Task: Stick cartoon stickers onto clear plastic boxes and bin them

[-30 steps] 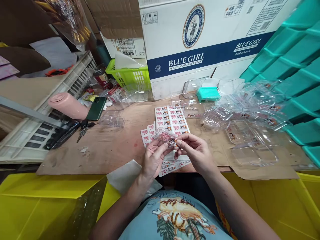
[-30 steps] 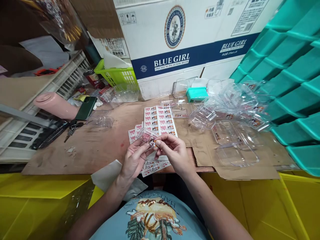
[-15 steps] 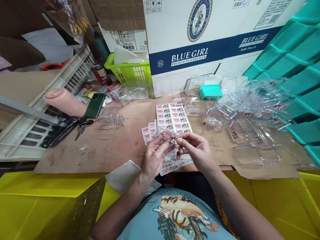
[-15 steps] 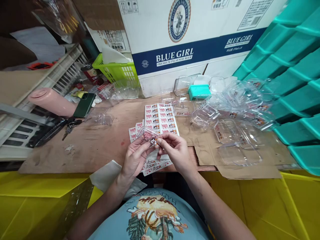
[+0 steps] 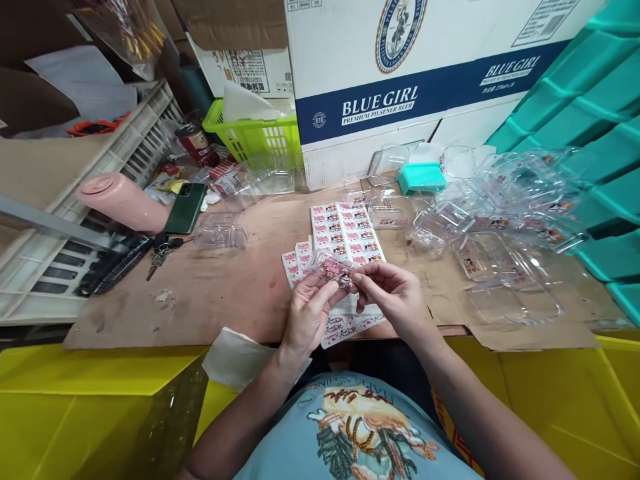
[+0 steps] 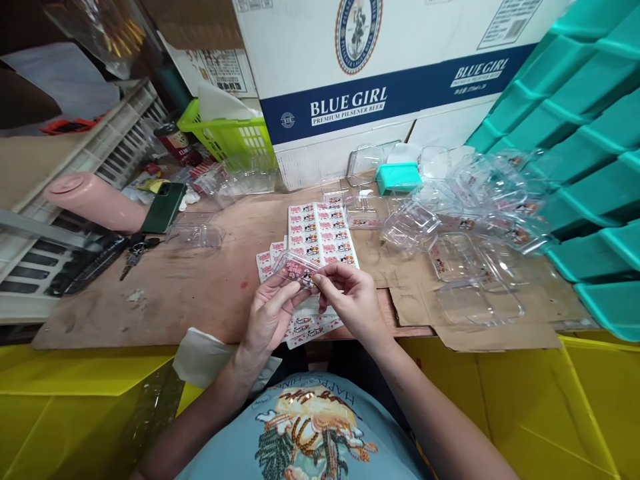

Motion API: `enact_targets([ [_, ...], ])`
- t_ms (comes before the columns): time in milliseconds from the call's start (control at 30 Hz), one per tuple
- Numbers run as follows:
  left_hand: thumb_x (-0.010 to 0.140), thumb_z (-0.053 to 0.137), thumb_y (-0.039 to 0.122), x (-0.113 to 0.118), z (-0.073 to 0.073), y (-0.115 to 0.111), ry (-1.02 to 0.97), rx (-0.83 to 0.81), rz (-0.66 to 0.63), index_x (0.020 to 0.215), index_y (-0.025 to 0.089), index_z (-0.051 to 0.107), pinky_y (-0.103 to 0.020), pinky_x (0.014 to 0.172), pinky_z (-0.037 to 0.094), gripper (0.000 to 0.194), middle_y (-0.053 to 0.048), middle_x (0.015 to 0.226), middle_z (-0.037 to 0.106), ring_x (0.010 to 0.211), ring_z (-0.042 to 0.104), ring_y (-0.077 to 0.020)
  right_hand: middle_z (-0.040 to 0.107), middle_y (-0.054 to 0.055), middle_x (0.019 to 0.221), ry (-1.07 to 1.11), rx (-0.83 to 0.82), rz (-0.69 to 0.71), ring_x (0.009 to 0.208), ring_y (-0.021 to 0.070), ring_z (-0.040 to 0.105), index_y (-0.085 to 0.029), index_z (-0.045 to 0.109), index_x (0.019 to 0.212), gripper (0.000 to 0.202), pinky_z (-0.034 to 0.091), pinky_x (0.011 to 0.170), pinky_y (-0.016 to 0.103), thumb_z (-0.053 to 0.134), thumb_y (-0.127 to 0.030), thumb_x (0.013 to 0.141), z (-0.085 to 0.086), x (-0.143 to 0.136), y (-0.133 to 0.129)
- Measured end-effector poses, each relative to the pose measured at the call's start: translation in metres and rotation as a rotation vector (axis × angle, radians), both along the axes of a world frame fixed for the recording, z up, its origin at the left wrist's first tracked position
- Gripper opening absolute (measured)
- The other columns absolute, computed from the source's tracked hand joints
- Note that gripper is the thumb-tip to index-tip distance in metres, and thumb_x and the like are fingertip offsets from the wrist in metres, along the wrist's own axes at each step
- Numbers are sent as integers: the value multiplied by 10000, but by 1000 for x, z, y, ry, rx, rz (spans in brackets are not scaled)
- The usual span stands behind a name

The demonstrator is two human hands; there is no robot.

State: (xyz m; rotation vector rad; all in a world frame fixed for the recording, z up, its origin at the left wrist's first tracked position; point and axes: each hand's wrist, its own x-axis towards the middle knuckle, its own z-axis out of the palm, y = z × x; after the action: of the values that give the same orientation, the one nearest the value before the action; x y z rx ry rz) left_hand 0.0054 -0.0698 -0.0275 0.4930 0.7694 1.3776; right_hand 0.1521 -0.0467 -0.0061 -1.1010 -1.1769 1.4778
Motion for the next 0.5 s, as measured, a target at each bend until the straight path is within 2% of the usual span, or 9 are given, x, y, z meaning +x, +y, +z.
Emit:
enact_targets([
  [133, 783, 725, 168, 1, 0, 0, 23, -2, -2, 965, 202, 756, -364, 950, 540, 188, -33, 1034, 763, 982, 698, -189, 636, 0, 659, -77, 46, -10, 468, 89, 559, -155, 662, 767, 269, 468, 434, 224, 735, -409, 821, 1, -1, 2],
  [300, 752, 751, 163, 1, -1, -1, 9, -45, 24, 958, 198, 750, -377, 952, 541, 209, -37, 1025, 768, 994, 701, -198, 633, 9, 643, -123, 51, -20, 469, 97, 538, -158, 659, 751, 324, 455, 423, 234, 737, -469, 799, 2, -4, 3],
  [500, 753, 747, 142, 2, 0, -1, -17, -35, 43, 903, 207, 758, -397, 952, 552, 164, -32, 1013, 775, 974, 710, -195, 601, 2, 612, -300, 149, -50, 508, 109, 528, -170, 640, 733, 253, 445, 471, 239, 687, -398, 833, 4, -7, 3],
])
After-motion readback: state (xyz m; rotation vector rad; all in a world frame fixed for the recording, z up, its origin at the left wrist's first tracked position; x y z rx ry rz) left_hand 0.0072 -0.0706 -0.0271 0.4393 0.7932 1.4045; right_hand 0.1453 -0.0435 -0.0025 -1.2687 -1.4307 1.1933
